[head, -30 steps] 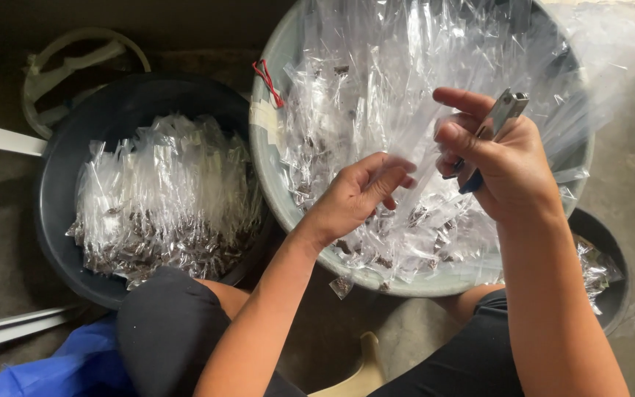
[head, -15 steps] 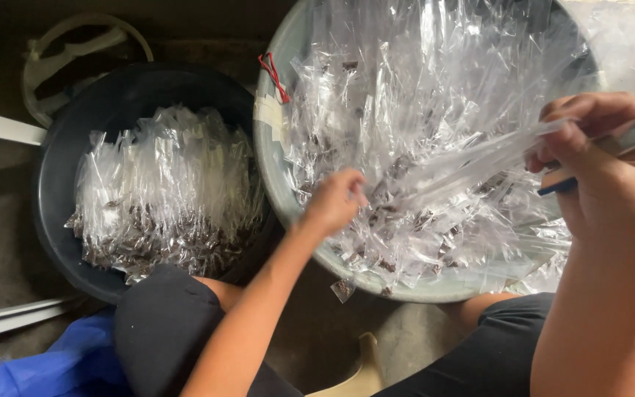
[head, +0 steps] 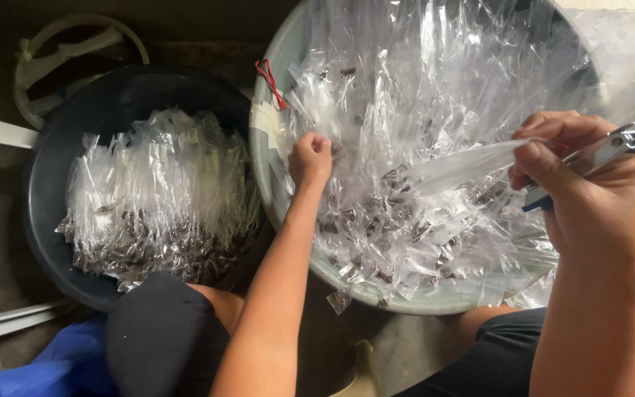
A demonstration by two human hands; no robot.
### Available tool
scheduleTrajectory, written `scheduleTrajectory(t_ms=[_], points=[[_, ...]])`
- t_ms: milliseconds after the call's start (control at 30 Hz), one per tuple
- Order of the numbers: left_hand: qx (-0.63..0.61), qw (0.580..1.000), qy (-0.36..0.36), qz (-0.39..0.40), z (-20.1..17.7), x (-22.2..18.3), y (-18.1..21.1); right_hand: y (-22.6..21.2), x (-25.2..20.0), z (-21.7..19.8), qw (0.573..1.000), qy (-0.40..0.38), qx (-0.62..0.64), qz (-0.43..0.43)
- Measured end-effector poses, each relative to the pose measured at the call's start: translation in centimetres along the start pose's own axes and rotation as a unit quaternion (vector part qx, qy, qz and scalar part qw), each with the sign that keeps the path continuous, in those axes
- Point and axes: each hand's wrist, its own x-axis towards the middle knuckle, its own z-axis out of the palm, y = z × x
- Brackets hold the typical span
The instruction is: Manually sealing or tagging small plastic bags containing metal parts using a hand tool and transferring them between containers.
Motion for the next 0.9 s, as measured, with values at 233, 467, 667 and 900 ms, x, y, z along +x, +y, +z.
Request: scheduleTrajectory(t_ms=[233,467,667,900], points=[[-0.313,0.938,-0.013,0.146,-5.7,-4.2,3.3,0.0,-0.2,1.2,0.999,-0.046,-0.008,-0.014],[-0.459,0.818,-0.258,0.233,-9.2,-13.6,8.3,-1.0,0.1,4.9,0.988,-0.101,-0.053,0.109],[-0.347,0.833,-0.238,0.359,-10.6,-16.8,9.4,-1.5,0.2,5.0,0.984,-0.114,0.018,0.138],[-0.249,0.804,-0.199,0.502,-11.1,-16.5,9.0,0.1,0.3,3.7,0.979,-0.113,0.053,0.161]])
